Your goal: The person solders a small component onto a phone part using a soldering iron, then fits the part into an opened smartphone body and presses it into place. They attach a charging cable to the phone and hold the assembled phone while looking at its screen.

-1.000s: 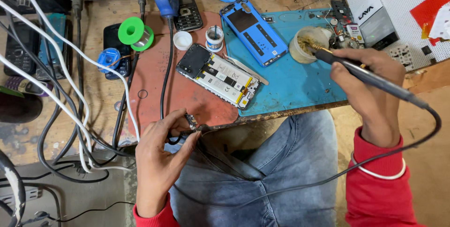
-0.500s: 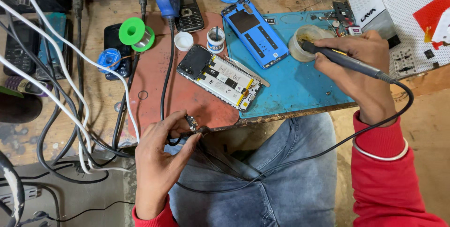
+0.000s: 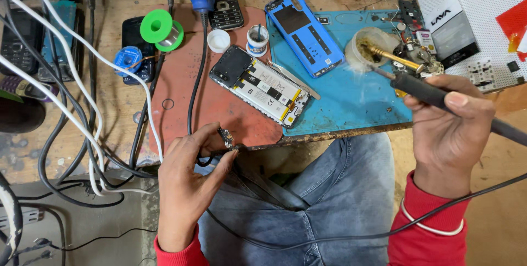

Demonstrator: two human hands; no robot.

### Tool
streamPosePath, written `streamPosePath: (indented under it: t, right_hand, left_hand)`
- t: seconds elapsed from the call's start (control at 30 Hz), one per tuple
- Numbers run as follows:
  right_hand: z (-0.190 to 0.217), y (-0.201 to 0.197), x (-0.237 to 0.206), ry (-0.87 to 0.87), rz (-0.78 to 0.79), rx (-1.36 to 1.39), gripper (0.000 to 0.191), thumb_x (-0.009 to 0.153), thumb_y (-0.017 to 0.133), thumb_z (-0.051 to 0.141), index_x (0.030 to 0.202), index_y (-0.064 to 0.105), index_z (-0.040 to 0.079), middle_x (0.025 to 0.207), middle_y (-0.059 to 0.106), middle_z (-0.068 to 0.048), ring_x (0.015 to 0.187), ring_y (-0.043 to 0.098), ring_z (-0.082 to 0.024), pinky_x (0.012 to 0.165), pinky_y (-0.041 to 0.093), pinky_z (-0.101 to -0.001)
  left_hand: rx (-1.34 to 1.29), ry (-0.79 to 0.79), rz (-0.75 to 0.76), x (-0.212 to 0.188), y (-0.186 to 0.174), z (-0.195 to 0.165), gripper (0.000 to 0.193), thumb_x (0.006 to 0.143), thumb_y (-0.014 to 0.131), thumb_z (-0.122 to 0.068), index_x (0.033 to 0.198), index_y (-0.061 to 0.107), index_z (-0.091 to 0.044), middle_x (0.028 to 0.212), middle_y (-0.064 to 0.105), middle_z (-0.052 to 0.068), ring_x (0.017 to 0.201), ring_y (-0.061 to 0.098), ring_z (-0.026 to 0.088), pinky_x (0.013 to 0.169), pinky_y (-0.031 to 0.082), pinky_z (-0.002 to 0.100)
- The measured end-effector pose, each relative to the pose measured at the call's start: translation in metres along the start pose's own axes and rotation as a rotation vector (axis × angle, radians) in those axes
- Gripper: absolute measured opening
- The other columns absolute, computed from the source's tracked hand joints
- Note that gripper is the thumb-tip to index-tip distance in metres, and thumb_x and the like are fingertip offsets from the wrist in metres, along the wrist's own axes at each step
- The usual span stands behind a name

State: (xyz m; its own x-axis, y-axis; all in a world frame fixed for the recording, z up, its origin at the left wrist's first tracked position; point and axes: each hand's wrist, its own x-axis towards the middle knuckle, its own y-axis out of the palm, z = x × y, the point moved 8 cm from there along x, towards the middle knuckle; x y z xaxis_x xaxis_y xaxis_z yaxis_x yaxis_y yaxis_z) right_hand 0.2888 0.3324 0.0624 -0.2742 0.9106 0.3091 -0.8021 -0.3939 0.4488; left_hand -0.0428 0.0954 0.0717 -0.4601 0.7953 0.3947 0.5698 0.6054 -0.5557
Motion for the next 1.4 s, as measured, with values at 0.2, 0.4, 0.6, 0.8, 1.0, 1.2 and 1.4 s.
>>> streamPosePath:
  t: [0.2,0.4,0.6,0.8,1.0,1.2,1.4]
  right_hand:
    - [-0.023,0.015,-0.034,0.107,0.039,0.2,0.033,0.106,0.055,0.021,0.11,0.067,-0.009,0.102,0.072,-0.026,0.086,0.065,-0.031,0.086,0.047,-0.0404]
    - [-0.041,0.068,-0.048,0.131,0.105,0.121,0.065,0.1,0.058,0.056,0.12,0.074,-0.004,0.097,0.076,-0.023,0.082,0.072,-0.031,0.074,0.056,-0.0376]
    - [-0.062,0.123,-0.079,-0.113,0.225,-0.568,0.027,0.096,0.079,0.018,0.113,0.07,-0.001,0.099,0.071,-0.015,0.085,0.069,-0.025,0.08,0.056,-0.0324]
    - [-0.06,0.174,-0.095,-0.472,0.509,-0.968,0.036,0.076,0.084,0.004,0.109,0.069,0.004,0.1,0.07,-0.009,0.093,0.069,-0.026,0.087,0.054,-0.0383]
    - [-0.051,0.187,-0.094,-0.486,0.572,-1.044,0.04,0.07,0.087,0.008,0.106,0.071,0.008,0.099,0.07,-0.004,0.092,0.067,-0.023,0.088,0.048,-0.0391]
    - [-0.046,0.184,-0.096,-0.424,0.56,-1.094,0.039,0.068,0.086,0.009,0.105,0.073,0.009,0.1,0.071,-0.002,0.093,0.067,-0.022,0.088,0.048,-0.0383]
    - [-0.043,0.16,-0.1,-0.35,0.546,-1.042,0.034,0.071,0.082,0.01,0.102,0.072,0.006,0.093,0.071,-0.005,0.089,0.068,-0.022,0.085,0.049,-0.0386]
  left_hand:
    - [0.048,-0.058,-0.005,-0.001,0.003,0.003,0.051,0.075,0.089,-0.017,0.121,0.069,-0.005,0.082,0.066,0.007,0.076,0.06,0.023,0.068,0.048,0.036]
    - [0.057,0.013,-0.011,-0.001,0.0,-0.002,0.051,0.079,0.088,-0.018,0.125,0.067,-0.006,0.094,0.064,0.007,0.088,0.059,0.026,0.079,0.047,0.038]
    - [0.206,0.047,-0.056,-0.004,-0.009,-0.002,0.051,0.077,0.09,-0.022,0.123,0.071,-0.012,0.115,0.057,0.012,0.105,0.051,0.032,0.091,0.044,0.043]
    - [0.077,0.034,-0.008,-0.002,-0.016,0.011,0.055,0.074,0.09,-0.028,0.122,0.07,-0.01,0.115,0.058,0.01,0.108,0.053,0.031,0.093,0.043,0.041]
    - [0.074,0.046,-0.012,-0.004,-0.016,0.012,0.053,0.076,0.09,-0.028,0.122,0.07,-0.009,0.116,0.059,0.009,0.109,0.053,0.03,0.094,0.042,0.041]
    - [0.106,0.043,-0.015,-0.003,-0.016,0.011,0.053,0.075,0.091,-0.028,0.12,0.071,-0.011,0.114,0.059,0.008,0.108,0.052,0.03,0.093,0.042,0.041]
    - [0.115,0.063,-0.027,-0.003,-0.016,0.008,0.051,0.075,0.091,-0.027,0.119,0.072,-0.011,0.114,0.058,0.009,0.108,0.052,0.03,0.094,0.041,0.041]
